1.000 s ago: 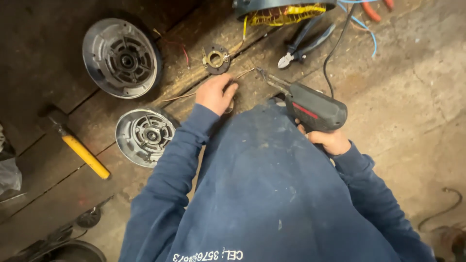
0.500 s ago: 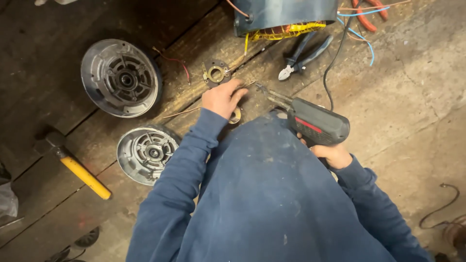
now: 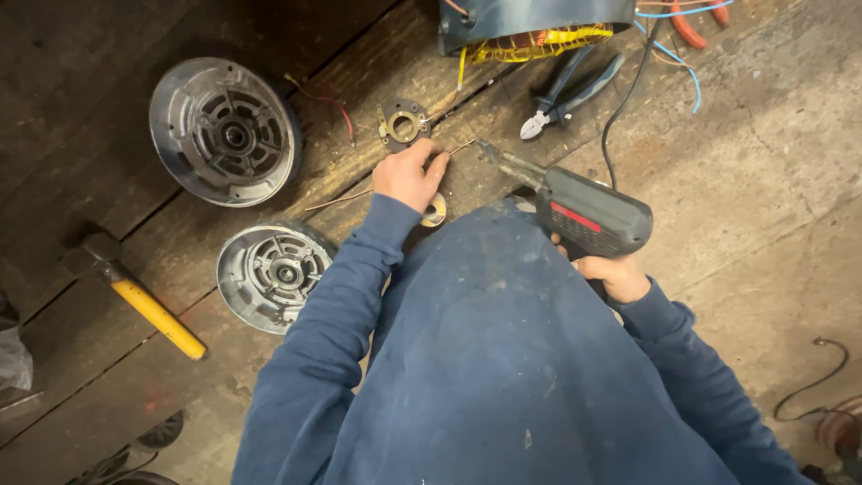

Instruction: Soldering copper wires onto an electrical component on a workshop bench.

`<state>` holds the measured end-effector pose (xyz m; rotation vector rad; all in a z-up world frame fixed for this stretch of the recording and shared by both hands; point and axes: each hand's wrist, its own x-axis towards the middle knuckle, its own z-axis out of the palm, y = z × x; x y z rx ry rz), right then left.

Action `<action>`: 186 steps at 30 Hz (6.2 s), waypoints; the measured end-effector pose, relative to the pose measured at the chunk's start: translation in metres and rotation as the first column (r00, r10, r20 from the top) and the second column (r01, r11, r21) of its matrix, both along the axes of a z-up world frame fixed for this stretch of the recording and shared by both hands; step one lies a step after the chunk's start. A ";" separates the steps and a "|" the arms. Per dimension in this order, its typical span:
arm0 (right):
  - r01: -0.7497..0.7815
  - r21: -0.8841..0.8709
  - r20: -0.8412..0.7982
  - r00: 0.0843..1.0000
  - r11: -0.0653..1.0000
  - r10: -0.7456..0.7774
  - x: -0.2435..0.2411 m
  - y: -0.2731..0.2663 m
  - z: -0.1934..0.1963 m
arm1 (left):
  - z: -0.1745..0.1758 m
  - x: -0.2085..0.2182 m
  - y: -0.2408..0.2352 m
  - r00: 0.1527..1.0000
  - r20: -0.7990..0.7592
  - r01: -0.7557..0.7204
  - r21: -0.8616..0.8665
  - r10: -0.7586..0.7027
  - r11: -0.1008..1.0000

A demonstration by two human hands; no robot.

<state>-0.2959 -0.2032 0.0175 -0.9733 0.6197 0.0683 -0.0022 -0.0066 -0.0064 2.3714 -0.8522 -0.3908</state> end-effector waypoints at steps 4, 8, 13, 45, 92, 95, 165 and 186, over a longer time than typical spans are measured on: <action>0.011 0.033 -0.042 0.999 0.999 -0.010 -0.006 -0.004 -0.006 | -0.002 0.000 0.000 1.000 -0.014 -0.003 -0.036 0.003 0.999; -0.028 -0.003 -0.015 1.000 1.000 0.028 0.000 -0.004 0.001 | -0.003 0.002 0.000 1.000 -0.028 -0.005 -0.070 0.003 0.998; -0.080 -0.060 -0.025 0.997 0.995 0.078 -0.004 -0.008 0.002 | -0.011 0.001 0.001 1.000 -0.017 -0.004 -0.014 0.004 1.000; -0.052 -0.083 0.009 0.999 0.995 0.053 0.005 -0.005 0.012 | -0.010 0.000 -0.001 1.000 -0.014 -0.025 -0.076 0.024 0.997; -0.446 -0.318 0.284 0.797 0.836 0.533 0.026 -0.089 0.037 | -0.002 -0.075 0.064 0.759 -0.433 -0.650 -0.478 0.486 0.590; -0.485 -0.511 0.244 0.710 0.710 0.661 0.034 -0.107 0.035 | 0.006 -0.081 0.071 0.728 -0.447 -0.685 -0.513 0.521 0.517; -0.275 -0.408 0.077 0.940 0.870 0.333 -0.059 -0.076 0.049 | 0.047 0.005 -0.048 0.666 0.349 0.640 0.186 -0.659 0.745; -0.167 -0.075 -0.065 0.985 0.983 0.162 -0.053 -0.030 0.065 | 0.072 0.024 0.071 0.950 0.295 0.049 0.180 -0.101 0.982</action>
